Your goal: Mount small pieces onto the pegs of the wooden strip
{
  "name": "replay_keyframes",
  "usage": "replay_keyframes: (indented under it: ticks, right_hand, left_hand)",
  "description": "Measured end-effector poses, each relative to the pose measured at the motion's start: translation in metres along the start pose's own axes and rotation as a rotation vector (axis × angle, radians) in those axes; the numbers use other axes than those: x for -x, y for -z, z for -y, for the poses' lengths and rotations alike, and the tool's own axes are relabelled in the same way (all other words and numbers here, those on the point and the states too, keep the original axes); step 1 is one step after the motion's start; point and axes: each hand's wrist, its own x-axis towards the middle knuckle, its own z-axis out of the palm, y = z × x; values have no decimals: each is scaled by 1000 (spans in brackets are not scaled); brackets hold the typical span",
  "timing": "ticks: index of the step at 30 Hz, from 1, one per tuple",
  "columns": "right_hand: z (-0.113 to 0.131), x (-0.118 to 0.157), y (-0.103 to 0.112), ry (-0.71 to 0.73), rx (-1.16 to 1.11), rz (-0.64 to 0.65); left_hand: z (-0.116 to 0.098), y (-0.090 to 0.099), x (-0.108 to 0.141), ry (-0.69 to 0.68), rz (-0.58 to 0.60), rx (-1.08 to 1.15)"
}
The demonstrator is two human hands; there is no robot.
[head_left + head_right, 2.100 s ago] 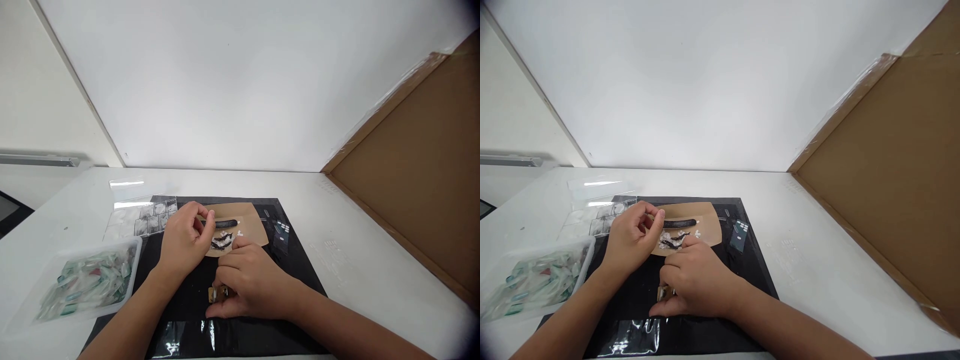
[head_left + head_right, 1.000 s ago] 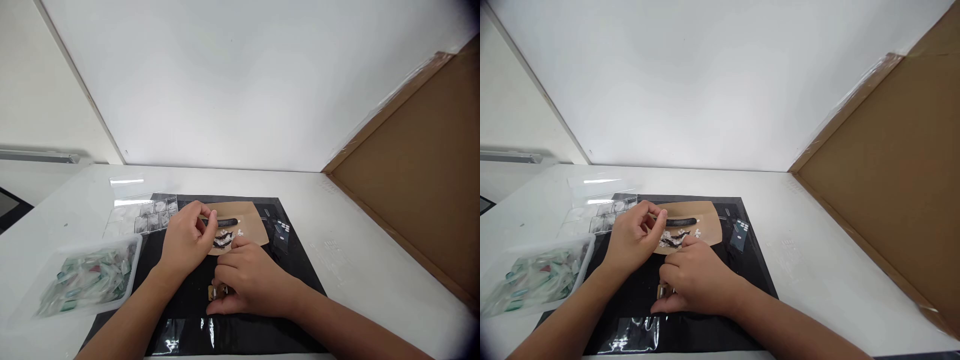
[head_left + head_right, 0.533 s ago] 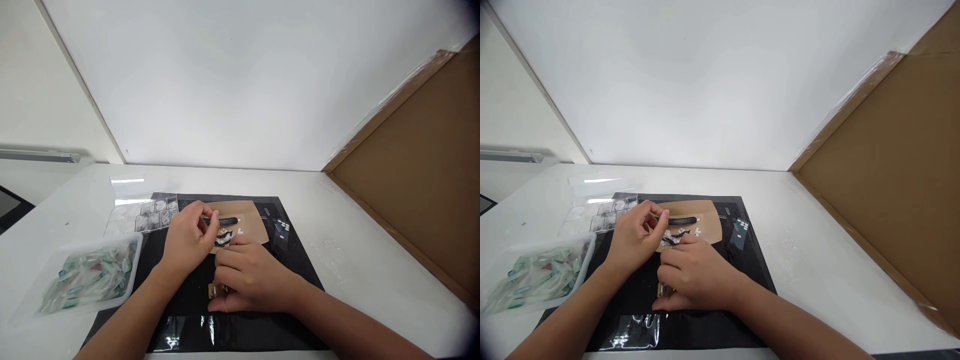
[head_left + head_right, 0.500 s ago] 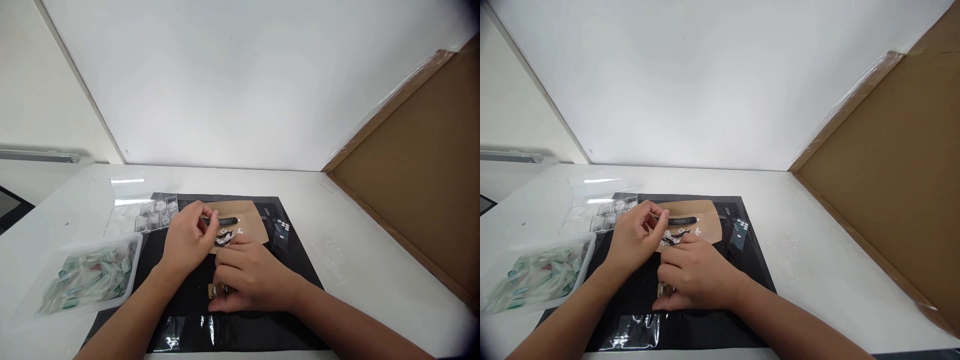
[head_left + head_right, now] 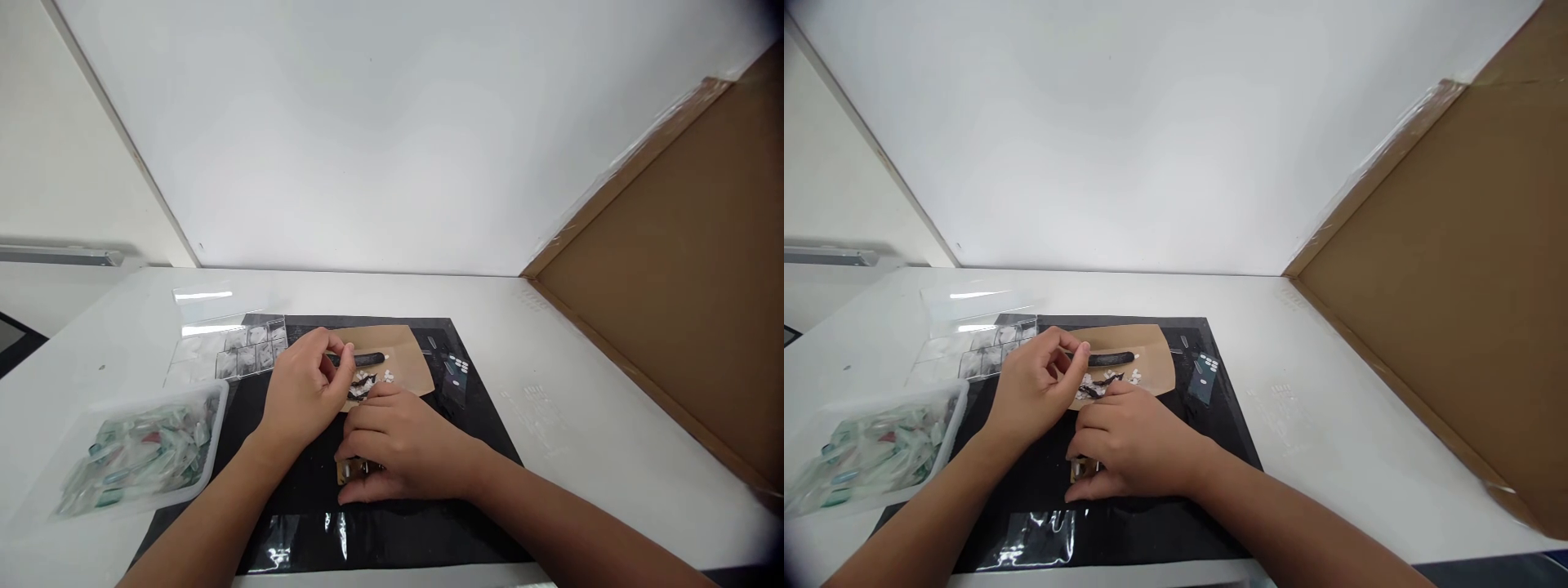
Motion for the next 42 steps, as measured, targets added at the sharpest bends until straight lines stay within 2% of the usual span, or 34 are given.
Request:
replay_keyframes:
  ticks: [6, 8, 9, 12, 15, 17, 24, 28, 33, 42]
  right_hand:
    - [0, -3, 8, 50, -14, -96]
    - [-4, -2, 18, 30, -9, -159]
    - [-7, -1, 24, 12, 0, -196]
    - [-20, 3, 42, -68, 53, -310]
    - [-33, 8, 53, -149, 91, -377]
    - [-39, 10, 55, -173, 98, -395]
    - [-41, 10, 50, -161, 111, -351]
    - [-40, 10, 50, -175, 120, -319]
    - [-39, 11, 50, -186, 134, -297]
    - [-40, 11, 50, -168, 147, -271]
  left_hand:
    - [2, 0, -3, 8, 6, 2]
    - [3, 7, -5, -3, 65, 12]
    - [4, 13, -7, -21, 122, 16]
    - [4, 34, -11, -174, 492, 8]
    - [4, 48, -11, -141, 841, 118]
    - [4, 50, -10, -132, 956, 139]
    - [6, 41, -6, -99, 1051, 163]
    - [6, 42, -7, -99, 1059, 223]
    - [6, 42, -5, -2, 1126, 275]
    - [-5, 45, -5, 33, 1095, 249]
